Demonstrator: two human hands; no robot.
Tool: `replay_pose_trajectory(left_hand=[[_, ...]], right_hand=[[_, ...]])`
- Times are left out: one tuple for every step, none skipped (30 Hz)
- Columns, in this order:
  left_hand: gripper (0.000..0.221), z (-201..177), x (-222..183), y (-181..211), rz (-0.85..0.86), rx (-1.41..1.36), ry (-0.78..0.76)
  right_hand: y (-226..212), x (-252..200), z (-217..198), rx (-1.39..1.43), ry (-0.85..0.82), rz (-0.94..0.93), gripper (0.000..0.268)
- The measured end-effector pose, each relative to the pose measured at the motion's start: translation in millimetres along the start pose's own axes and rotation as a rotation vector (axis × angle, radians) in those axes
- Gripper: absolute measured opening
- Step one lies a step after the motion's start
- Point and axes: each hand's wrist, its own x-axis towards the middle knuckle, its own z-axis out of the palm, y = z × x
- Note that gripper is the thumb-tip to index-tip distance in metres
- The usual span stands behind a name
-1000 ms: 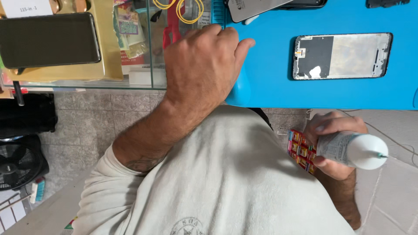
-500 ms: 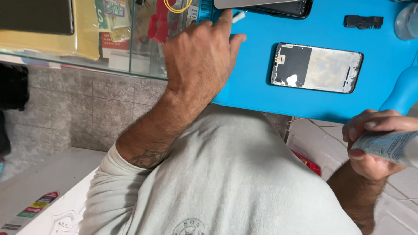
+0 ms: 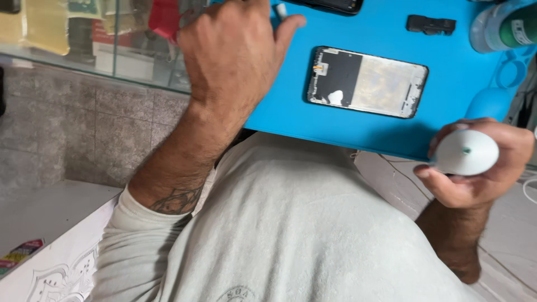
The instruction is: The person applies adhesive from a tube along the edges of a disassembled smartphone screen assembly. They hold the screen steady with one hand while carefully dispensing the glue along the perimeter.
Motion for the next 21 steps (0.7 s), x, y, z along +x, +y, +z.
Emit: replay_pose_trajectory(left_hand=[[0.065, -1.8, 1.2, 1.0, 0.026, 0.053, -0.014], [0.059, -2.9, 3.2, 2.6, 0.053, 0.107, -0.026], [0.059, -3.5, 1.1, -0.2, 0.084, 0.08, -0.024], [0.044, -3.7, -0.6, -4.4, 0.14, 0.0, -0.002], [0.033, -5.5, -3.2, -13.9, 0.187, -0.065, 0.016], [0.033, -3.4, -3.9, -14.4, 0.208, -0.076, 0.014], [0.03, -2.4, -6.2, -17.8, 0.222, -0.096, 0.013], [0.029, -1.5, -8.9, -23.0, 0.235, -0.116, 0.012], [0.029, -9.8, -8.6, -22.4, 0.235, -0.106, 0.003], [0.025, -18.1, -8.3, -22.8, 0.296, -0.337, -0.018], [0.023, -26.8, -7.0, -24.3, 0.354, -0.564, -0.038], [0.023, -36.9, -7.9, -24.6, 0.352, -0.55, -0.044], [0.019, -45.6, -7.8, -22.8, 0.412, -0.719, -0.088], [0.016, -54.2, -7.8, -20.1, 0.471, -0.888, -0.134], [0.016, -57.9, -8.5, -18.3, 0.476, -0.887, -0.142], [0.014, -61.6, -9.3, -16.0, 0.513, -0.907, -0.137], [0.013, -65.0, -9.7, -13.4, 0.552, -0.928, -0.131], [0.013, -66.6, -10.3, -13.5, 0.559, -0.928, -0.137], [0.008, -68.0, -10.1, -12.9, 0.592, -0.925, -0.12], [0.005, -69.5, -9.6, -12.1, 0.625, -0.923, -0.103], [0.005, -70.1, -9.3, -12.4, 0.633, -0.925, -0.106]], right_hand=[[-5.6, -0.9, 3.2, -0.018, 0.034, 0.066, 0.077], [-10.0, -1.4, 5.8, -0.035, 0.069, 0.132, 0.075], [-11.7, -3.6, 8.9, -0.059, 0.091, 0.157, 0.075], [-13.5, -5.2, 12.7, -0.014, 0.113, 0.134, 0.075], [-11.1, -2.8, 20.5, 0.046, 0.13, 0.101, 0.076], [-14.3, -6.3, 20.1, 0.038, 0.147, 0.115, 0.076], [-15.7, -7.4, 21.5, -0.034, 0.155, 0.081, 0.075], [-18.0, -8.0, 24.5, -0.105, 0.161, 0.048, 0.075], [-26.2, -1.8, 25.6, -0.092, 0.161, 0.051, 0.075], [-35.0, 4.8, 27.3, -0.254, 0.135, 0.003, 0.069], [-42.7, 12.9, 29.9, -0.412, 0.109, -0.05, 0.065], [-44.1, 15.9, 36.7, -0.396, 0.112, -0.052, 0.065], [-47.3, 16.7, 42.2, -0.414, 0.109, -0.034, 0.066], [-50.2, 17.2, 47.3, -0.432, 0.106, -0.016, 0.067], [-50.3, 16.1, 52.8, -0.429, 0.111, -0.009, 0.067], [-50.4, 14.9, 57.9, -0.4, 0.118, 0.017, 0.067], [-50.4, 13.5, 62.8, -0.373, 0.127, 0.041, 0.068], [-53.8, 15.3, 68.9, -0.372, 0.133, 0.048, 0.068], [-57.3, 17.4, 74.0, -0.359, 0.14, 0.062, 0.066], [-60.7, 19.8, 78.6, -0.346, 0.147, 0.075, 0.064], [-61.9, 19.7, 81.2, -0.349, 0.154, 0.081, 0.064]])
